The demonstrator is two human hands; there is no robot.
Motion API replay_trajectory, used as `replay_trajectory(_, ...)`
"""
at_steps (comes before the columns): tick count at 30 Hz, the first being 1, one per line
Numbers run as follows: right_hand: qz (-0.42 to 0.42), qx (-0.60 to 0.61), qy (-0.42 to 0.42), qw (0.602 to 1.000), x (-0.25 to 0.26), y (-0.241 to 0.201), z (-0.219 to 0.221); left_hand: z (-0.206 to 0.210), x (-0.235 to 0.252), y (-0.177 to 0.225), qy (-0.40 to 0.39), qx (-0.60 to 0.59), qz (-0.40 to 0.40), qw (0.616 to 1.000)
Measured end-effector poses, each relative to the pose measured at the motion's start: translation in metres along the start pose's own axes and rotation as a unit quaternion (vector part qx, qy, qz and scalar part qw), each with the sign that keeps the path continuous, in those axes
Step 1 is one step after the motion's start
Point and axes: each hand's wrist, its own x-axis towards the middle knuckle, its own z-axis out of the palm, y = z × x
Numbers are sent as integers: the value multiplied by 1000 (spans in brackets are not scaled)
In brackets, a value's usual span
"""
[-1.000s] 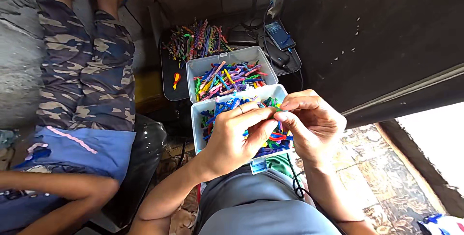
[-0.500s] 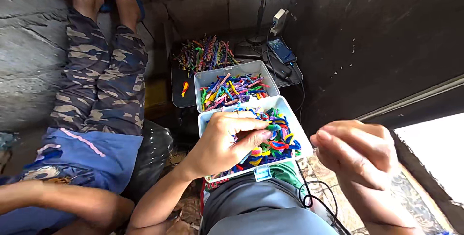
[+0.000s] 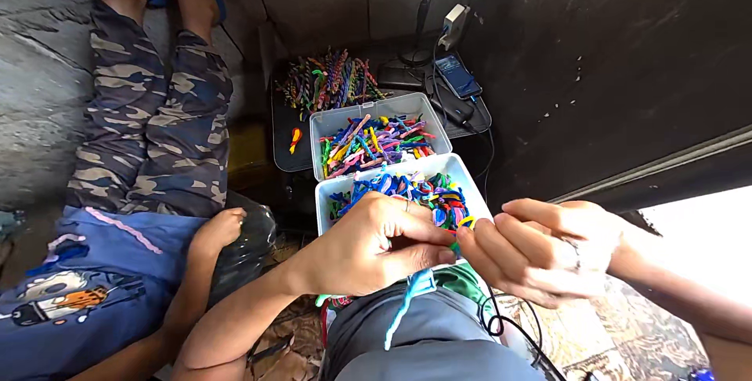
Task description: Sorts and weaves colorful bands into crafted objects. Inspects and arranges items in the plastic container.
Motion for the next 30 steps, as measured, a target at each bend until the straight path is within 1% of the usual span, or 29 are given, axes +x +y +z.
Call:
replay_trajectory(1,90,38,-14,995,-3,-11,5,1,-1,-1,23,123,42,991)
replay_trajectory(2,163,96,-13,982,-5,-18,12,4,-1,-3,49,260,93,960)
replay_trajectory(3,235,169,-5,957,-5,-24,18,6,-2,-5,62,377,145,913)
replay_trajectory(4,308,260,-3,915,-3,-30,20,8,-4,-6,60,458,183,868)
replay_trajectory(5,381,379,2,843,-1,-35,20,8,-5,-7,50,509,212,833)
replay_trajectory(6,452,509,14,732,2,-39,18,8,-6,-6,39,543,236,805)
replay_trajectory(7,509,629,31,587,6,-40,16,8,-6,-4,31,571,253,780)
replay_trajectory(8,536,720,58,437,10,-42,14,7,-6,-2,30,590,263,763)
replay_trajectory(9,539,773,89,323,13,-44,13,7,-6,-1,37,596,266,757)
replay_trajectory(10,533,795,119,265,17,-45,12,7,-5,-2,55,586,262,765)
replay_trajectory(11,530,792,144,266,19,-45,13,6,-4,-4,80,559,248,787)
replay_trajectory(12,529,767,160,326,19,-43,14,5,-1,-7,112,514,224,820)
replay_trajectory(13,528,714,165,428,16,-40,17,3,1,-9,141,445,187,864)
replay_trajectory(14,520,632,164,550,11,-35,20,0,3,-9,160,356,136,911)
replay_trajectory(15,495,527,154,674,4,-29,23,-4,3,-6,166,266,84,946)
replay_trajectory(16,448,401,137,787,-2,-22,24,-8,4,-3,164,182,41,969)
replay_trajectory(17,392,276,121,869,-8,-17,24,-11,3,-1,158,105,6,982)
replay_trajectory(18,326,166,100,925,-12,-13,22,-13,2,0,146,35,-24,988)
replay_trajectory(19,255,78,79,961,-15,-12,18,-13,2,1,132,-26,-53,990)
replay_trajectory(20,193,18,62,979,-15,-11,14,-14,2,1,113,-79,-75,988)
replay_trajectory(21,154,-16,43,987,-15,-12,10,-14,3,0,95,-121,-93,984)
replay_trajectory(22,131,-39,24,990,-14,-13,6,-14,4,0,76,-160,-107,978)
replay_trajectory(24,101,-78,16,992,-12,-14,2,-14,6,-1,34,-233,-130,963)
replay_trajectory(28,90,-138,24,986,5,-15,-1,-12,7,2,-44,-339,-171,924)
replay_trajectory(29,75,-142,17,987,9,-12,-3,-12,7,2,-59,-356,-176,916)
replay_trajectory(30,42,-141,4,989,12,-8,-7,-12,7,2,-73,-368,-176,910)
